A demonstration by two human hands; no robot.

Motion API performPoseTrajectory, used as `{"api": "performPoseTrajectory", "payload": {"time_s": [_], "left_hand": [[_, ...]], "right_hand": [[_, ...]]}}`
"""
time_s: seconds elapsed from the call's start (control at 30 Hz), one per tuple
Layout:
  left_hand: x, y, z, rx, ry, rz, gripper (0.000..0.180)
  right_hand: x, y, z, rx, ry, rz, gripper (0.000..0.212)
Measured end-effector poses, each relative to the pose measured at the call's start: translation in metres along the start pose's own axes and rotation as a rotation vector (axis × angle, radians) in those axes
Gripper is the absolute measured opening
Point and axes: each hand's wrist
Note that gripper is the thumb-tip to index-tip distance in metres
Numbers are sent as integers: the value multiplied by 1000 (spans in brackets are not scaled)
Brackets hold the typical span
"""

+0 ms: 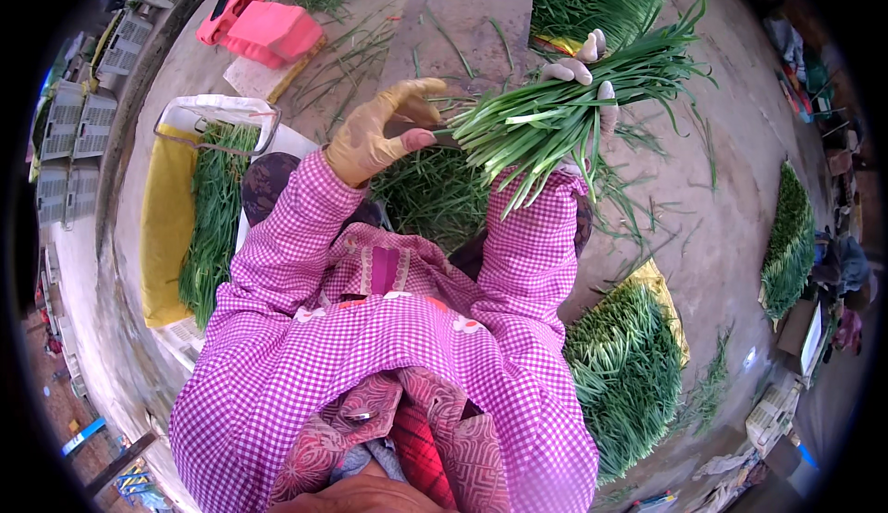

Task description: The person sorts bunches of green onions by hand, pulling individual stalks from a bundle, cleaning them of loose debris, and placing the organized bunches into a plastic crate.

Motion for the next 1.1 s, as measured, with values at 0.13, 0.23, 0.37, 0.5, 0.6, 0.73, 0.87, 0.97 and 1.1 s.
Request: {"api": "performPoseTrajectory", "payload": {"time_s": [0.13, 0.23, 0.37, 0.5, 0.6, 0.73, 0.87, 0.97, 1.1], "left_hand": [[5, -24, -4, -12, 28, -75, 21], [37, -12, -2, -186, -120, -246, 14], [74, 35, -12, -446, 134, -81, 12], [57, 49, -13, -410, 31, 566, 35], [9, 15, 1, -265, -184, 212, 49], [-19, -27, 18, -188, -384, 122, 24], [9, -9, 5, -104, -131, 58, 16], [57, 35, -13, 288, 57, 875, 12], [40, 22, -24, -22, -10, 300, 20]], "right_hand": [[-3, -3, -1, -27, -31, 19, 51], [2, -5, -1, -27, -25, 97, 51], [12, -6, 7, 128, -87, 34, 53], [4, -9, 3, 102, -51, 95, 53], [-1, 0, 1, 59, -46, 13, 54], [-16, 0, 3, 0, -40, -16, 58], [13, 8, 4, 46, -55, 23, 53], [17, 0, 1, 61, -63, 228, 47], [3, -10, -2, 4, -29, 166, 41]]}}
Point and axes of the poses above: each hand's wrist, its own z-axis towards the middle knuckle, its own y-axis out of the back of the hand, x = y × z, and after that the axes turned 9 degrees about z, right-handed
